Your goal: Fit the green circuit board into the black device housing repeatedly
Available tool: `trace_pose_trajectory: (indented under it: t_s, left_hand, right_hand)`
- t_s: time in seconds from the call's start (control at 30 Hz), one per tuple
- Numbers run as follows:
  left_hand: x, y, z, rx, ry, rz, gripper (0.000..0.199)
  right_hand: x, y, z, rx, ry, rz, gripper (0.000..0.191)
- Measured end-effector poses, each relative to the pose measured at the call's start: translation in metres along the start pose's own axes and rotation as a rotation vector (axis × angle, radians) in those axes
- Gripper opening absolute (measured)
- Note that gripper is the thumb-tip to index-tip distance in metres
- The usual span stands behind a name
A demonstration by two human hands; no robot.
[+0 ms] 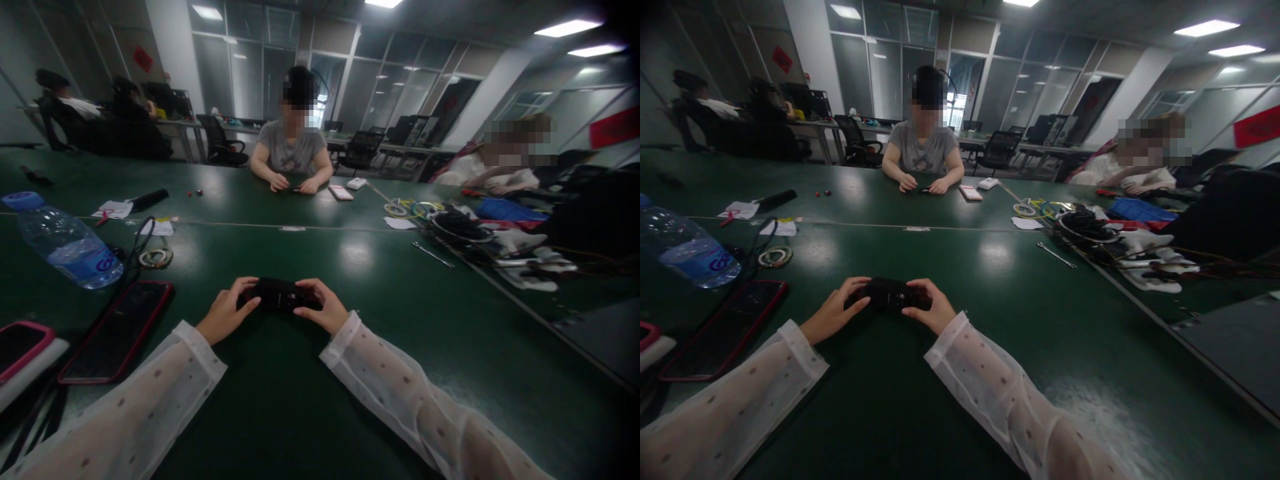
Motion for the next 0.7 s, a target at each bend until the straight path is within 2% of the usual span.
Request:
trace_pose_trajectory:
  t_s: [0.7]
  left_hand:
    - [-0.0018, -0.001, 0.0041, -0.073, 0.003, -0.036, 0.051]
  right_hand:
    - [-0.0008, 0.001, -0.0021, 0.026, 0.096, -0.025, 0.046]
Point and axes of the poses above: each hand's wrist, its own y-axis towards the middle knuckle, its own x-axis out of the palm, z = x × y, the point moved 3 cm from there along y, towards the middle knuckle, and after that the axes turned 12 degrees about -z, right-handed, at the moved point
